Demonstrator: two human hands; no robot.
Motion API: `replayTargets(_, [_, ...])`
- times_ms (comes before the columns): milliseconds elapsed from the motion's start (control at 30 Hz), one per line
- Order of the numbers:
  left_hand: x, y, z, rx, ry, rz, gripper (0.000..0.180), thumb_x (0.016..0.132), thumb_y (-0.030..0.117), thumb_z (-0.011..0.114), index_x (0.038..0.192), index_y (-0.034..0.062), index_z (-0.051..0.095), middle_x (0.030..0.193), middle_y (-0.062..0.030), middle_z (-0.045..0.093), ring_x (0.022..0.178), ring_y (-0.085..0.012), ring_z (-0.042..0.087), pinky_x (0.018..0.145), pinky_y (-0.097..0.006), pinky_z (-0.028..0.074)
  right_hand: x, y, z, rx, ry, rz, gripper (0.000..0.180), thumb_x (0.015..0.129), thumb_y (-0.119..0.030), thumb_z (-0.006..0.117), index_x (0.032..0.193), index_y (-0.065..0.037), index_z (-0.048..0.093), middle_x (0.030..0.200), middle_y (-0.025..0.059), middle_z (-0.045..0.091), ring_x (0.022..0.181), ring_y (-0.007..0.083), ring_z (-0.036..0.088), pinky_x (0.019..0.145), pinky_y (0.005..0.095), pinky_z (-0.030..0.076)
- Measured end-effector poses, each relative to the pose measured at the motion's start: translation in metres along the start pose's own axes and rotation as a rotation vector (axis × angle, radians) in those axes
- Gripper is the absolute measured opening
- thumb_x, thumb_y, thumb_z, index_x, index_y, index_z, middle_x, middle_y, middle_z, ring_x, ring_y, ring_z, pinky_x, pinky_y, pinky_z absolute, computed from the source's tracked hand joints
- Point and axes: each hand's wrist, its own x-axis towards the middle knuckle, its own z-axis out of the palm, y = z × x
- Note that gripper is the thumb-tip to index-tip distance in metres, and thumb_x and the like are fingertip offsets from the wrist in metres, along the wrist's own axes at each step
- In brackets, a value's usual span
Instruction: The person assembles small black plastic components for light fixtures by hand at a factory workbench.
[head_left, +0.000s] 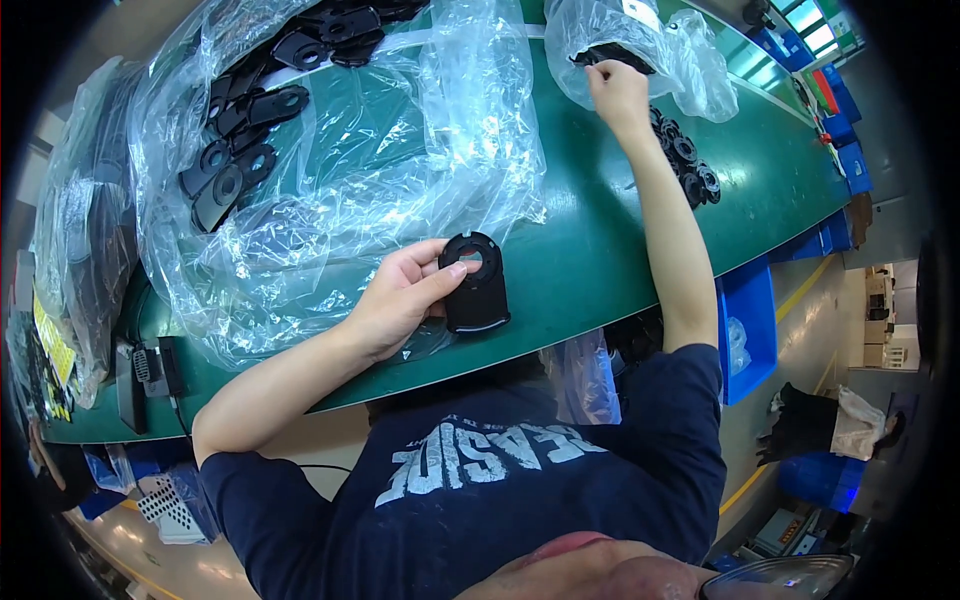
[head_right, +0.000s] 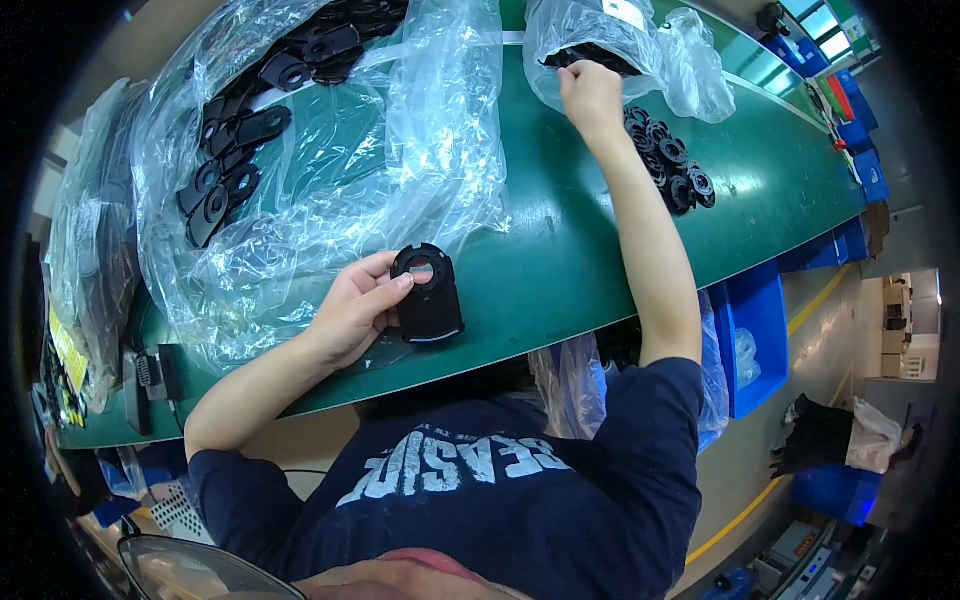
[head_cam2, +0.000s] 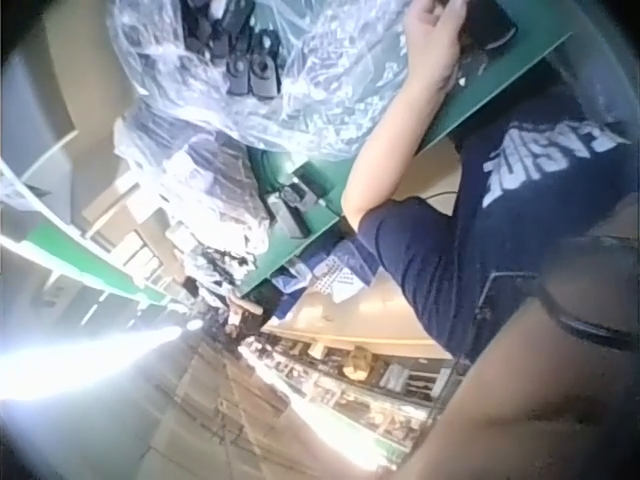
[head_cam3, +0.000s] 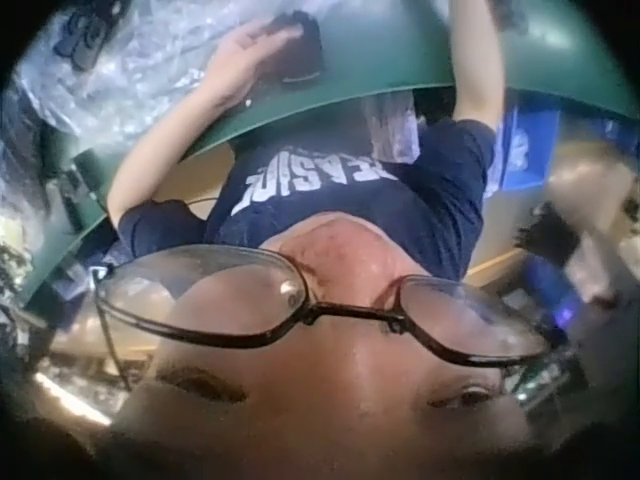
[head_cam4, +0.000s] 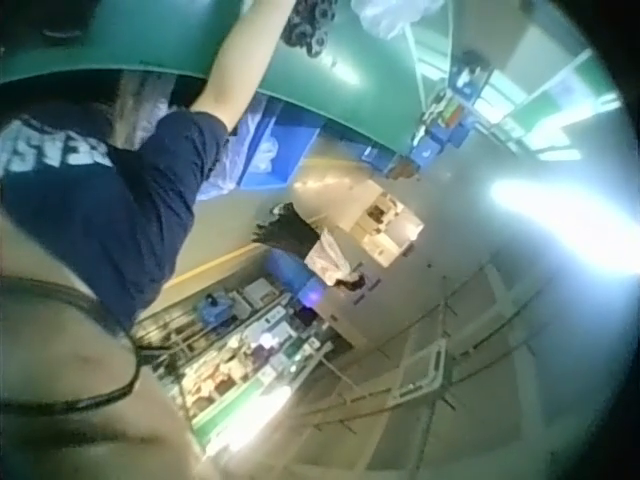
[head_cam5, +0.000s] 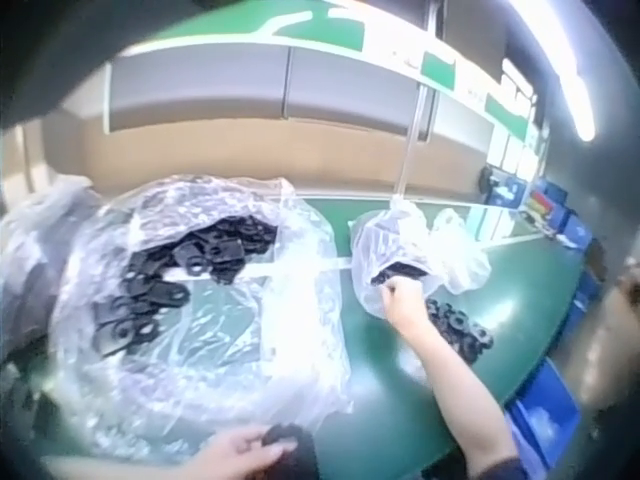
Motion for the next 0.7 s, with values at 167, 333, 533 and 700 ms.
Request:
replayTargets(167, [0.000,-0.001,-0.003,-0.020,0.005,-0.026,0.029,0.090,0.018,0.053,0.114,0.0015,0.052,0.101,-0.0050,0.062,0.083,-0.0089,0.060,0.069,-0.022,0.050,-0.055,-0.033,-0.056,0.637,-0.175,0.251,0.030,0.078,-0.010,0.063,0.106,0.001,0.060,0.071,0.0088,0.066,0.065,0.0126,0.065,0.059,0.0241,0.051])
replayTargets(333, [0.004,-0.002,-0.004,0.001,0.008,-0.020,0.028,0.091,0.018,0.052,0.113,0.0014,0.052,0.102,-0.0056,0.062,0.083,-0.0094,0.061,0.070,-0.023,0.050,-0.123,-0.046,-0.077,0.679,-0.334,0.350,0.048,0.075,-0.001,0.063,0.121,0.002,0.049,0.076,0.0081,0.065,0.066,0.0133,0.066,0.058,0.0220,0.051])
replayTargets(533, [0.002,0.000,0.001,-0.008,0.019,0.011,0.030,0.091,0.018,0.052,0.114,-0.0017,0.050,0.103,-0.0092,0.061,0.088,-0.0144,0.062,0.078,-0.030,0.052,-0.160,-0.063,-0.104,0.398,-0.397,0.322,0.053,0.076,-0.018,0.068,0.118,0.009,0.050,0.056,0.0106,0.062,0.047,0.0101,0.058,0.049,0.0231,0.045])
replayTargets(700, [0.001,-0.002,0.000,-0.005,0.019,0.015,0.030,0.091,0.017,0.051,0.113,-0.0021,0.051,0.103,-0.0100,0.061,0.089,-0.0153,0.062,0.079,-0.030,0.052,-0.164,-0.055,-0.111,0.290,-0.453,0.245,0.051,0.072,-0.020,0.072,0.113,0.006,0.054,0.070,0.0118,0.064,0.056,0.0157,0.060,0.055,0.0261,0.047])
